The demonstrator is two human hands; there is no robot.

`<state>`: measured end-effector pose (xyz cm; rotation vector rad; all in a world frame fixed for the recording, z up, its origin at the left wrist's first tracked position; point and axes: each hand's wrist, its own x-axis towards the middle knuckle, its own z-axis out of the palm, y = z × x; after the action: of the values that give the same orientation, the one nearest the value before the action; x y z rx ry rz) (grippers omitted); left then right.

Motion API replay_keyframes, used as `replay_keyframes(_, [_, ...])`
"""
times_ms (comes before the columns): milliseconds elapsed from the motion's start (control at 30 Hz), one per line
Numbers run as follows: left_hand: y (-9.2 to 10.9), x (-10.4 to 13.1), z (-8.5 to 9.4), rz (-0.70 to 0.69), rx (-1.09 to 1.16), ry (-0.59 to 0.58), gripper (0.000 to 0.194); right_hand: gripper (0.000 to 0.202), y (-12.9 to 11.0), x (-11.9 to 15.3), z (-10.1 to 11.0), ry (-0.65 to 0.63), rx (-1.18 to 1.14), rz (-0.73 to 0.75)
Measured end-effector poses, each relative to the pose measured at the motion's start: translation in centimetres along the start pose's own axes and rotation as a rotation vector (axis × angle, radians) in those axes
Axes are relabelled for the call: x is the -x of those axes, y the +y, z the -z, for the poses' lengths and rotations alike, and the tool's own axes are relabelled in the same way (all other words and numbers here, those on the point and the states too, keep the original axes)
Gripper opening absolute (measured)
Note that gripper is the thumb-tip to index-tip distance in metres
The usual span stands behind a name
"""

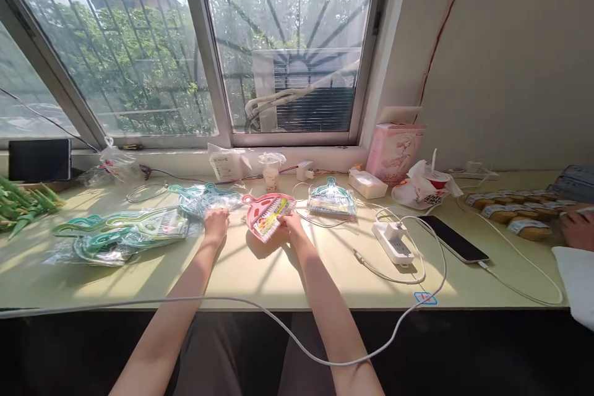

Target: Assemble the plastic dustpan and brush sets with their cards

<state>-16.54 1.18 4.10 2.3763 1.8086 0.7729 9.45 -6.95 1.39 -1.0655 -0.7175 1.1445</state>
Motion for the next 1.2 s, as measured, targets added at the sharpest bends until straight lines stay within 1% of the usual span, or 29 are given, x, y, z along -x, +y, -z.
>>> replay_keyframes(100, [0.1,0.1,0.0,0.076,-0.059,0.033,0.039,0.025,-0.4,0.5,0.2,-0.022,0.041,-0.012])
replay_keyframes(200, [0.2,0.2,0.1,0.132,-0.065,0.087,0.042,0.024,-1.0,1.6,0.5,-0.128,0.085,0.000])
replay_keyframes(267, [0.2,0.2,0.4,0.172,-0.066,0.093,0.045,0.024,-1.3,2.1,0.6,-0.207,0.118,-0.016])
replay_keyframes(300, [0.3,0.2,0.5,0.184,-0.063,0.097,0.047,0.024,-1.4,2.2,0.5,-0.219,0.127,-0.031])
replay_keyframes(367, [0.4,0.3,0.7,0.179,-0.041,0.121,0.049,0.025,-1.4,2.2,0.1,-0.173,0.119,-0.067])
replay_keyframes(467, [0.8,0.6,0.8,0.104,0.029,0.174,0.048,0.030,-1.2,2.0,-0.7,-0.027,0.047,-0.068])
replay_keyframes(500, [0.9,0.7,0.7,0.071,0.053,0.186,0.049,0.031,-1.1,2.0,-1.0,0.000,0.019,-0.054])
replay_keyframes(567, [1.2,0.9,0.4,0.002,0.094,0.209,0.051,0.032,-1.0,2.1,-1.3,-0.011,-0.022,-0.021])
replay_keyframes(700, [1.0,0.9,-0.4,-0.116,0.201,0.295,0.051,0.025,-0.8,2.9,-1.3,-0.151,-0.014,0.015])
replay_keyframes(767, [0.8,0.7,-0.8,-0.182,0.278,0.331,0.049,0.024,-0.5,2.9,-1.3,-0.182,-0.001,0.027])
replay_keyframes(833, [0.8,0.5,-1.3,-0.259,0.359,0.334,0.047,0.025,0.2,2.5,-1.4,-0.169,-0.004,0.037])
replay_keyframes(967, [1.7,0.9,-2.2,-0.398,0.461,0.275,0.042,0.034,1.7,1.2,-2.0,-0.069,-0.074,0.070])
replay_keyframes(1000, [2.0,1.1,-2.3,-0.401,0.480,0.280,0.046,0.037,1.9,0.9,-2.2,-0.048,-0.095,0.078])
replay_keyframes(1033, [2.2,1.3,-2.3,-0.382,0.510,0.307,0.057,0.040,2.0,0.7,-2.3,-0.031,-0.113,0.086])
replay_keyframes(1100, [2.4,1.5,-2.1,-0.281,0.634,0.425,0.092,0.043,2.0,0.7,-2.3,-0.007,-0.146,0.101])
replay_keyframes(1133, [2.4,1.5,-1.9,-0.217,0.741,0.480,0.105,0.044,1.9,0.7,-2.3,-0.001,-0.163,0.109])
replay_keyframes(1167, [2.3,1.4,-1.7,-0.169,0.879,0.477,0.112,0.045,1.7,0.8,-2.3,0.001,-0.179,0.115])
replay_keyframes(1200, [2.3,1.2,-1.5,-0.131,1.045,0.409,0.113,0.046,1.5,1.0,-2.3,-0.004,-0.194,0.121])
